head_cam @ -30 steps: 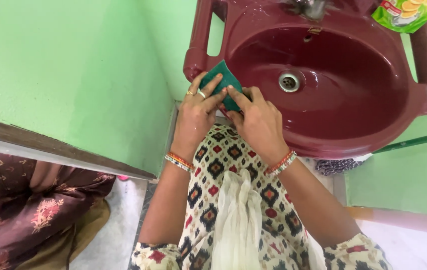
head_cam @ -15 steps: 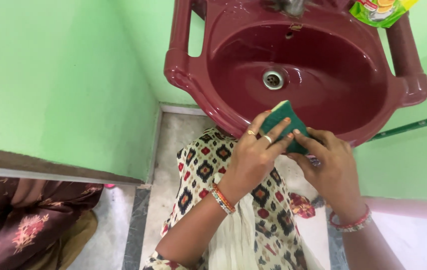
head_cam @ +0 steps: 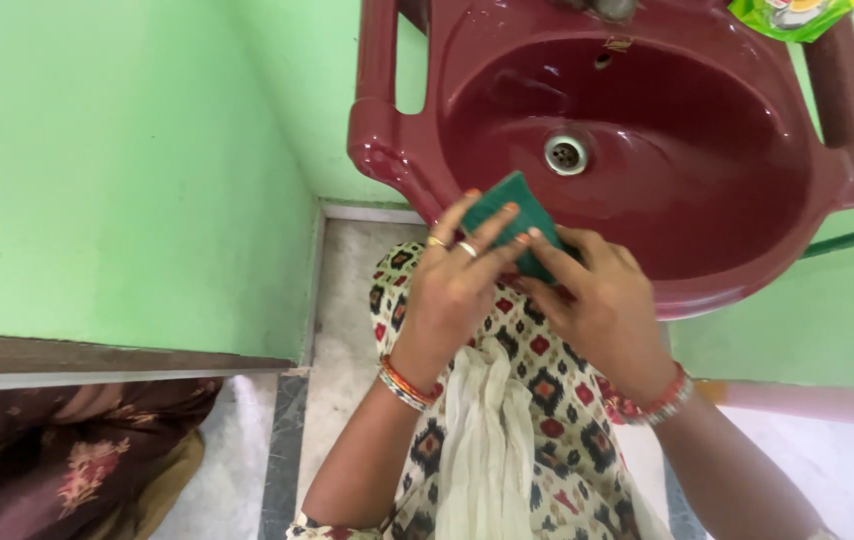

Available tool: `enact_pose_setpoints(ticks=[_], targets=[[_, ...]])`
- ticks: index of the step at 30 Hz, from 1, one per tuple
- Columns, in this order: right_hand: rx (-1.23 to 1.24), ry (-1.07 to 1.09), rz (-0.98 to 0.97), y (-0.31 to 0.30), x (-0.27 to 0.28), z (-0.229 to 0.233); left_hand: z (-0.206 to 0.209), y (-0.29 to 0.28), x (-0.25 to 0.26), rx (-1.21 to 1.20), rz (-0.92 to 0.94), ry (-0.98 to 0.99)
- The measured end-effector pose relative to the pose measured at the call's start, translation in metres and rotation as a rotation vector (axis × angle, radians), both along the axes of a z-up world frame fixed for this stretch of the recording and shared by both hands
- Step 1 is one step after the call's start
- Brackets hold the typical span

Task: The person scrubs a maroon bathroom sink using a green sponge under running water. They clean the faucet, basin, and surrounding surfaces, then rinse the sponge and continue scrubbing the sink interior.

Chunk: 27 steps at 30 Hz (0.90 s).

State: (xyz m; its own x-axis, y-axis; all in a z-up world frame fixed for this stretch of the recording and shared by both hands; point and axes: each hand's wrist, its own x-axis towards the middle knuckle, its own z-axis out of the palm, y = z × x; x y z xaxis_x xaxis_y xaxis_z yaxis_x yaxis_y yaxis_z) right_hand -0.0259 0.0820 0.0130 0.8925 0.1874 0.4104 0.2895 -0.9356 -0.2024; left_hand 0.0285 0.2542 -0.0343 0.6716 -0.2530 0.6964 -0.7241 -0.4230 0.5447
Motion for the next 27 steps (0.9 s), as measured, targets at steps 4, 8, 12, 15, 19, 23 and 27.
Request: enact_pose_setpoints(ticks=[4, 8, 12, 15, 19, 23, 27], targets=[[0.002, -0.001, 0.048, 0.032, 0.039, -0.01, -0.01, 0.027, 0.029, 0.031, 0.088, -0.015], [-0.007, -0.046, 0.042, 0.063, 0.082, -0.017, -0.01, 0.048, 0.063, 0.077, 0.12, -0.061], [0.037, 0.029, 0.031, 0.067, 0.095, -0.016, -0.007, 0.05, 0.071, 0.104, 0.11, -0.074], [0.102, 0.046, 0.074, 0.053, 0.088, -0.013, -0.005, 0.043, 0.06, 0.127, 0.143, -0.063], [0.187, 0.109, 0.113, 0.024, 0.064, -0.011, 0.004, 0.026, 0.036, 0.138, 0.105, -0.036], [0.239, 0.394, 0.068, -0.026, 0.04, -0.005, 0.017, -0.014, 0.003, 0.14, 0.075, -0.004], [0.206, 0.603, 0.099, -0.088, 0.029, -0.004, 0.031, -0.053, -0.006, 0.244, -0.026, 0.03]])
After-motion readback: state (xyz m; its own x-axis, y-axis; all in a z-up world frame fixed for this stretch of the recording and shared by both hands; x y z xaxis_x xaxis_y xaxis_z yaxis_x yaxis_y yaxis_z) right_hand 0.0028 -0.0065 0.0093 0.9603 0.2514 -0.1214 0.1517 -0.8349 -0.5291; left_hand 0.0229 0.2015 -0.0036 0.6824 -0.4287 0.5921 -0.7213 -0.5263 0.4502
